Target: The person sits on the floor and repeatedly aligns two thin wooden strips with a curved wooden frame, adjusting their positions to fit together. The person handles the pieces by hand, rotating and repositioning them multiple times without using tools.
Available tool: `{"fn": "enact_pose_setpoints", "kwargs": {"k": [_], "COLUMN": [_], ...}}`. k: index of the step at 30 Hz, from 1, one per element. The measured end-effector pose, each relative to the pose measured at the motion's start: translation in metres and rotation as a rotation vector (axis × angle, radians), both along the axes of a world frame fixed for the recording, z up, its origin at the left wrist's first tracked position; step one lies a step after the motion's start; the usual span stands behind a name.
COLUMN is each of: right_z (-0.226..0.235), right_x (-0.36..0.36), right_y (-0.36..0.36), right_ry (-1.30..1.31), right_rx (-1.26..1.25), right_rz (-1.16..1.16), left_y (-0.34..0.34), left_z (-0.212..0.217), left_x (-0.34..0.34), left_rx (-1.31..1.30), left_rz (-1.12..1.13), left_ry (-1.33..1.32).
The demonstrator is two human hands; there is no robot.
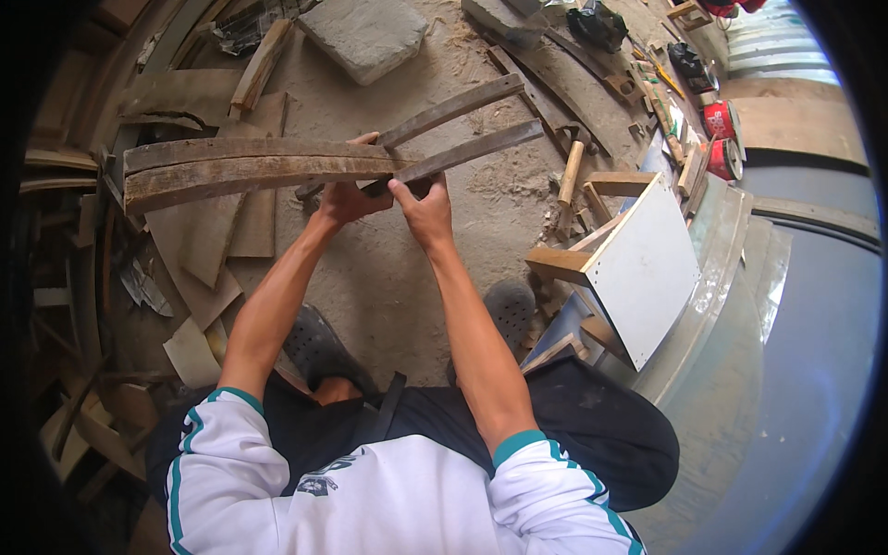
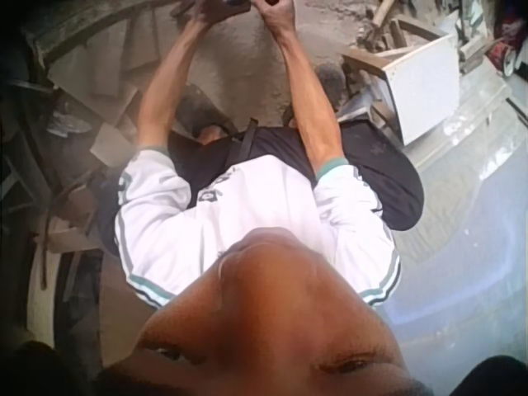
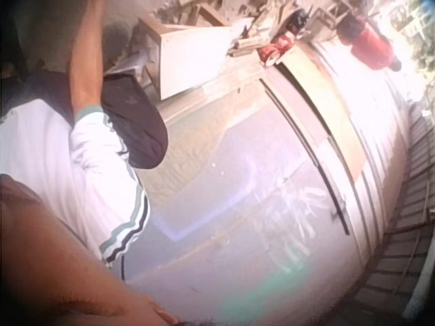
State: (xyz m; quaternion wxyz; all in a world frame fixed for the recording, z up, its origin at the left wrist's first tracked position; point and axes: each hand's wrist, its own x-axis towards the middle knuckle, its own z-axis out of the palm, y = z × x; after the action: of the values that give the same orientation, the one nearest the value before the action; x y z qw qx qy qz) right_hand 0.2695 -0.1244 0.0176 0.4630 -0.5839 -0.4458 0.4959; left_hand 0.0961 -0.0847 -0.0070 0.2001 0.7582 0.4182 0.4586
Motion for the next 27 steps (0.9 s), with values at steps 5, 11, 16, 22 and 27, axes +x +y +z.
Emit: {"fn": "enact_pose_setpoints", "kwargs": {"k": [5,11,16,22,27], "right_z": [0.010,-0.010,-0.006,-0.006,0.002], "right_x": [-0.015,-0.014,-0.016,-0.015,-0.009], "right_y": [-0.003,0.001,0.002,0.002,0.000], "right_ry": [-0.011,-0.117,-0.074,-0.060,-0.080], "right_rx": [-0.011,0.000,-0.062,-0.088,-0.025], "right_rz": [-0.006,-0.039,-0.009,-0.005,0.020], "left_y": [-0.001,-0.002,-0.001,0.000,-0.001], "left_z": [0.000,0.002,0.003,0.006,0.006], "left_x": [-0.002,0.003,0.000,0.001,0.003], "left_rx": [-0.026,-0.118,-0.069,-0.038,-0.091], "left_rz": [0.031,0.014,0.018,0.005,0.017], "left_ry": [-0.047,-0.114,-0.086,-0.052,-0.099]}}
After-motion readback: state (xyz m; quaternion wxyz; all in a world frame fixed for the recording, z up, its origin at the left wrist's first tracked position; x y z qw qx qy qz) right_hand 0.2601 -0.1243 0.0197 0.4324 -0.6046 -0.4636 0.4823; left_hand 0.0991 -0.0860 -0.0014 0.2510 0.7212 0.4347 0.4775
